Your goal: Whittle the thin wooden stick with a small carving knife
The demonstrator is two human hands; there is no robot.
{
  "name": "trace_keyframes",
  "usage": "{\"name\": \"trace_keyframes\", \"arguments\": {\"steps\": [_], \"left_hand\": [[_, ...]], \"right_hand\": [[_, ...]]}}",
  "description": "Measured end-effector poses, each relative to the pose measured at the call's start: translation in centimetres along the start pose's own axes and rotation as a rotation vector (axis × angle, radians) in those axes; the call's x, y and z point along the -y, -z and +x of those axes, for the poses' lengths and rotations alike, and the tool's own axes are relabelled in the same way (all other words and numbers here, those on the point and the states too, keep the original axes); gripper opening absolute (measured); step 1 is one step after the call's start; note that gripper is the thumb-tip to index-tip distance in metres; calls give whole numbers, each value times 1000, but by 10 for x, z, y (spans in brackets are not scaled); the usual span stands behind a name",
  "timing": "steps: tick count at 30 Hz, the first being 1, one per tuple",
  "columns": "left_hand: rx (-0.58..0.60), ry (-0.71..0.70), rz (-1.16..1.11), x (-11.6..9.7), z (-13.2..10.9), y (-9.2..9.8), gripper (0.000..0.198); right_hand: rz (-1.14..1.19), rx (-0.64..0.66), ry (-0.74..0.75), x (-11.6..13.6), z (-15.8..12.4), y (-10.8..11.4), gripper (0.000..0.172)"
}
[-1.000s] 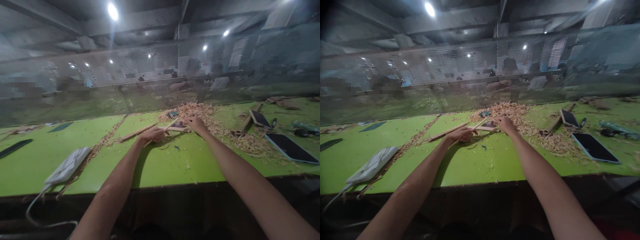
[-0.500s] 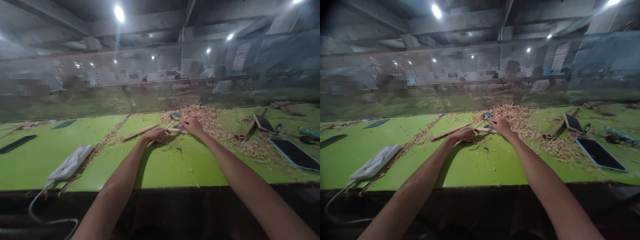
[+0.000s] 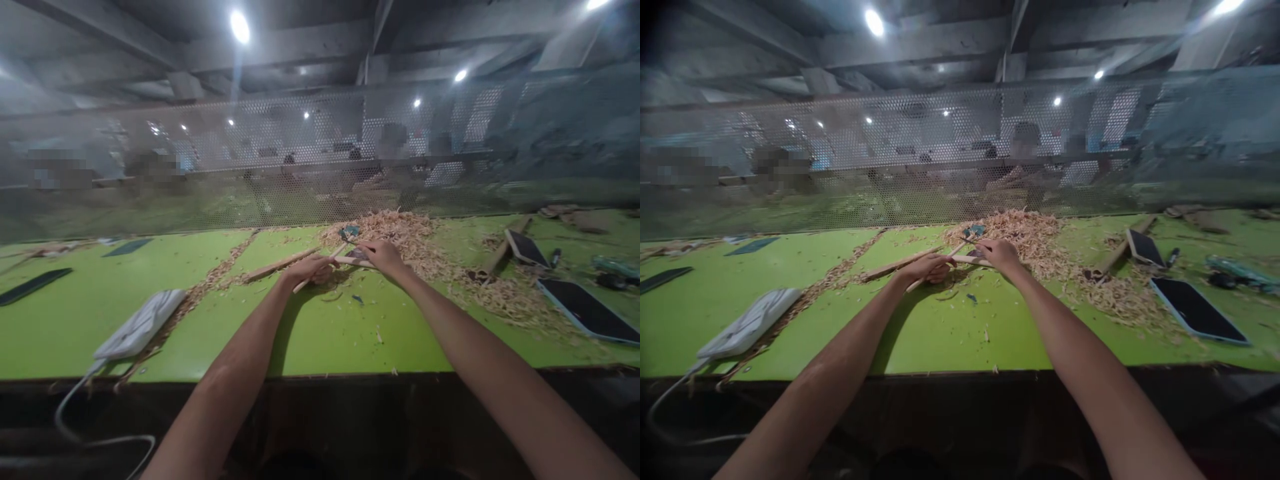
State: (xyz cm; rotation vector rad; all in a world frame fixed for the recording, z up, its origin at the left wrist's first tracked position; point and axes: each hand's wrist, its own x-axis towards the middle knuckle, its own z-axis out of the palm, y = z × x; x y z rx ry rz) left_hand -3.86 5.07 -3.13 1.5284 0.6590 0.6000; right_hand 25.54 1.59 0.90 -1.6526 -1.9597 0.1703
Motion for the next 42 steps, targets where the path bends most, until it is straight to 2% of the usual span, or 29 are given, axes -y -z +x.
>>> {"name": "trace_keyframes", "arguments": {"steps": [5,9,13,17,21,24,30,42], "left_hand": [[-22,6,11,0,-1,-1,44],[14,-2,32,-1,-6,-2,43],[8,3,-11,-3,-8,-6,41],[-24,40,-61,-4,-5,-7,42],[-9,12,-78,-3,-4,-5,46],[9,8,-48,-3,-4,-4,49],[35,22,14,-5,-5,-2,48],[45,32,74,3,-2,7,48]], "right_hand": [[8,-27,2,-8,4,-4,39],[-15,-91,-116,-27,6,3,38],[35,-165,-180,-43,9,14,47],[75,-160,-89,-29,10,11,47],[47,-4,11,3,3,-1,43],[6,33,39,17,-3,-5,40],[-10,-2,-13,13,-3,-5,38],[32,-26,-7,-2,1,-3,40]]}}
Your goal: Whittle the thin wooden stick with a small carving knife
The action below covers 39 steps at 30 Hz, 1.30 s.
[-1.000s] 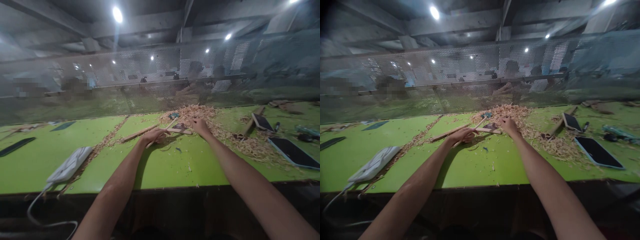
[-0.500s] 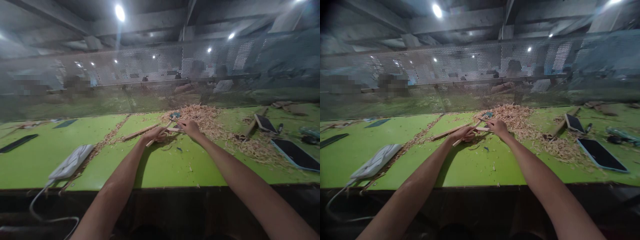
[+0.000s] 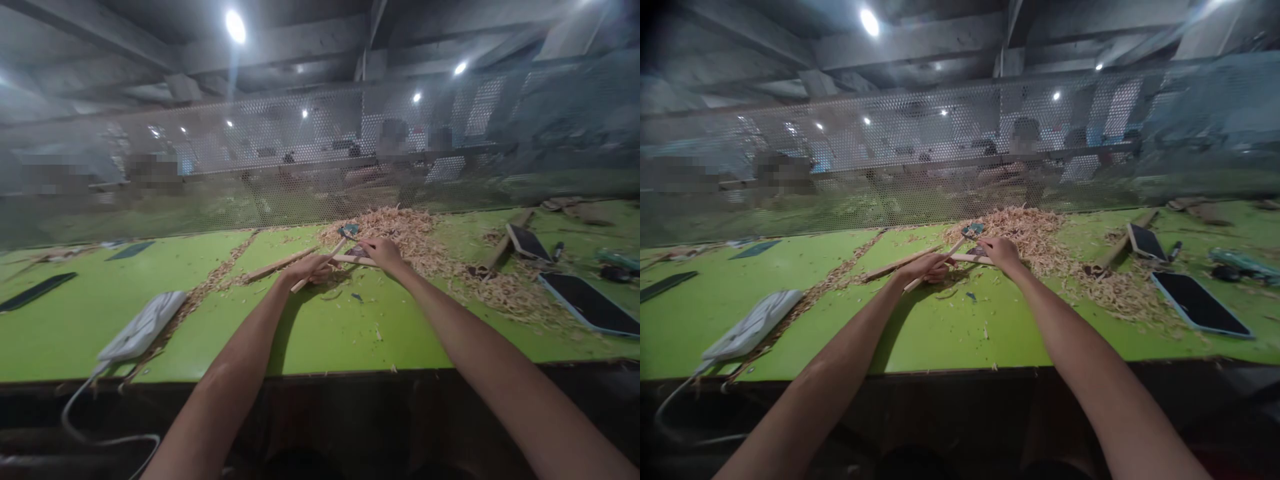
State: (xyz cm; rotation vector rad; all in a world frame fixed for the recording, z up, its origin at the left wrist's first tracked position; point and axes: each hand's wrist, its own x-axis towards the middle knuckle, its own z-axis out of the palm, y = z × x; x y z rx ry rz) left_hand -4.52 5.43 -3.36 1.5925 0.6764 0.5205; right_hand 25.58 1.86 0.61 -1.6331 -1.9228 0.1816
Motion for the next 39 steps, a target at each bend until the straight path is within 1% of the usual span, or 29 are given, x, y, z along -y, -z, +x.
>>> {"name": "trace_keyframes", "arguments": {"steps": [7,9,12,14,17,20,23,25,27,31,35,39], "left_hand": [[35,-43,2,-1,-2,1,49],[47,-50,6,-3,-5,0,49],[32,-34,10,-6,-10,-3,46],[13,-20,9,-9,-11,-6,45],[-15,-11,-2,-10,-8,-7,43],[-44,0,-5,-9,-5,-8,43],[-53,-2,-1,-9,-4,-8,42],[-59,-13,-7,-9,-4,-8,40],[-78,-11,-18,-9,-4,-9,39],[-114,2,-14,-8,-3,-10,39],[-84,-37,-12,-6,-1,-9,43],[-69,-58,13,-6,-1,-7,46]], "right_hand": [[-14,-39,-57,-5,2,2,40],[-37,-59,-115,-12,2,6,41],[-47,-107,-206,-25,4,14,47],[-16,-139,-220,-30,6,18,51],[52,-147,-133,-22,8,19,50],[75,-91,-10,-2,6,12,43],[39,-17,24,14,1,6,37],[18,12,19,18,-2,4,38],[2,14,11,18,-3,4,40],[-21,-26,6,12,-1,7,43],[-23,-39,34,5,2,5,43],[-66,-48,11,0,4,2,43]]}}
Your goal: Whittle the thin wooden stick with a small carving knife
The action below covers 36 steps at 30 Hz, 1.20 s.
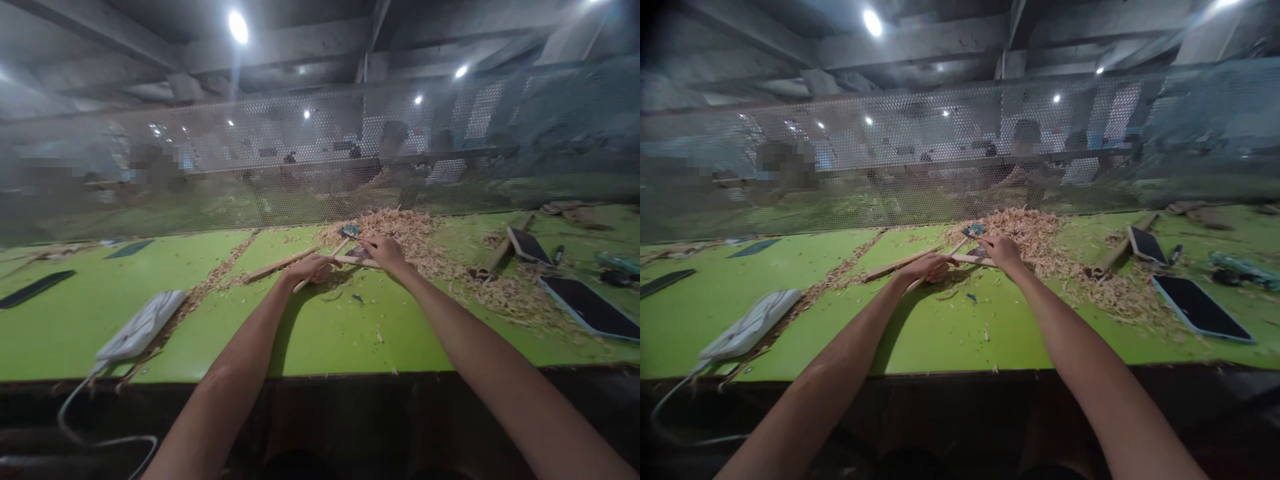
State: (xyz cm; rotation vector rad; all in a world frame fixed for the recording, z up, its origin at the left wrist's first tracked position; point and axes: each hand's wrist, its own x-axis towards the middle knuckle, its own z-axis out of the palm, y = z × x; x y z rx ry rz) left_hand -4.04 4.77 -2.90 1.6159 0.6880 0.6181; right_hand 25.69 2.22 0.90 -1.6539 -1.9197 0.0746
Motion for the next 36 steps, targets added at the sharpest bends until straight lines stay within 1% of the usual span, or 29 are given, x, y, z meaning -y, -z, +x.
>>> {"name": "trace_keyframes", "arguments": {"steps": [5,12,17,20,23,24,26,28,30,32,34,36], "left_hand": [[-21,27,28,-3,-1,-1,49],[-29,42,17,-1,3,-2,45],[-35,45,42,1,4,0,41],[0,24,55,1,0,2,41],[58,20,58,-1,-3,2,42],[59,21,50,-1,-4,2,42],[34,24,16,-2,-4,1,44],[7,24,-29,-1,-2,-1,46],[0,24,-72,-1,-1,-2,47],[-6,21,-106,-1,0,-3,49],[-14,27,-131,-3,-1,-4,52],[-17,39,-152,-5,-3,-5,53]], "right_hand": [[18,-26,-33,-3,-1,0,36],[-17,-12,-72,-5,0,0,38],[11,-18,-51,-7,0,-2,38],[4,-37,-127,-17,0,3,39],[4,-77,-258,-34,1,13,48],[12,-103,-287,-38,2,17,50],[46,-139,-296,-41,5,21,51],[95,-130,-244,-33,6,20,49],[139,-82,-148,-16,4,15,44],[146,-19,-49,3,-1,8,38],[125,74,7,20,-7,0,36],[98,142,45,30,-13,-5,36]]}}
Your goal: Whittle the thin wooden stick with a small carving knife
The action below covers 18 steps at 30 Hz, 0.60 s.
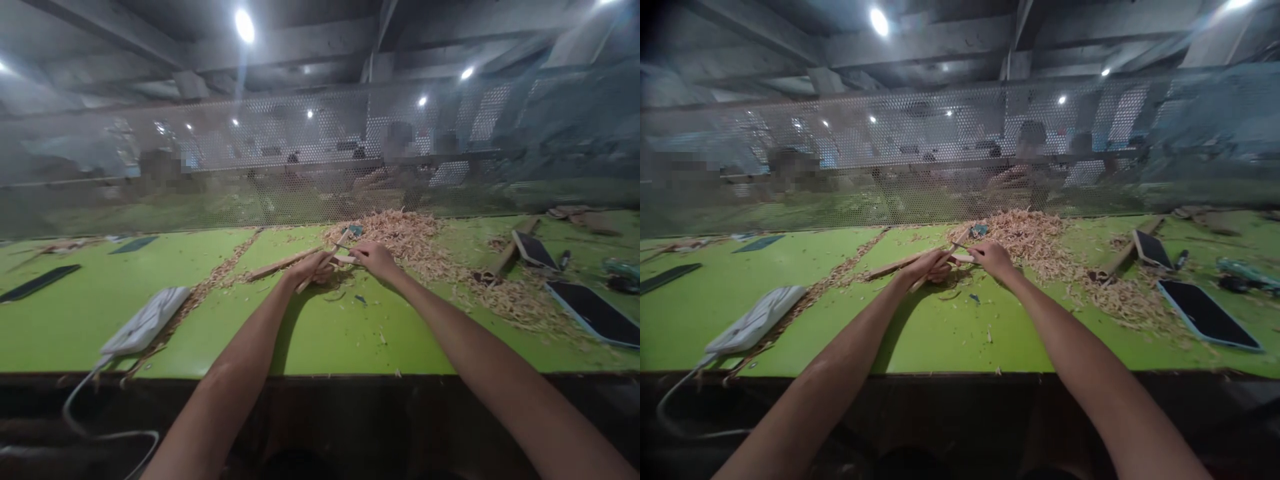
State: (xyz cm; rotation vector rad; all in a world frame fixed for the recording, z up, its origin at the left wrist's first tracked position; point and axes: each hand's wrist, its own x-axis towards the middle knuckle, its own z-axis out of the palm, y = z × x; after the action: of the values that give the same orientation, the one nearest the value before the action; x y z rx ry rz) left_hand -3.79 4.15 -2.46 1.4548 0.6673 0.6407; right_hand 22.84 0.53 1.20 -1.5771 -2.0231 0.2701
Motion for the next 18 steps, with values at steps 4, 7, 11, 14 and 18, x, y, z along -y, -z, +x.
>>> {"name": "trace_keyframes", "arguments": {"steps": [4,7,11,14,18], "left_hand": [[6,24,-18,-4,-3,-2,53],[4,42,-9,-5,-2,-3,53],[24,15,2,-2,0,-3,52],[34,3,4,0,0,-1,51],[32,21,0,2,0,0,51]], "right_hand": [[-45,4,11,3,-2,-2,35],[-44,-17,4,-2,0,0,35],[-49,-45,-8,-9,2,0,37],[-67,-52,-11,-12,4,-1,39],[-102,-59,-58,-18,4,3,40]]}}
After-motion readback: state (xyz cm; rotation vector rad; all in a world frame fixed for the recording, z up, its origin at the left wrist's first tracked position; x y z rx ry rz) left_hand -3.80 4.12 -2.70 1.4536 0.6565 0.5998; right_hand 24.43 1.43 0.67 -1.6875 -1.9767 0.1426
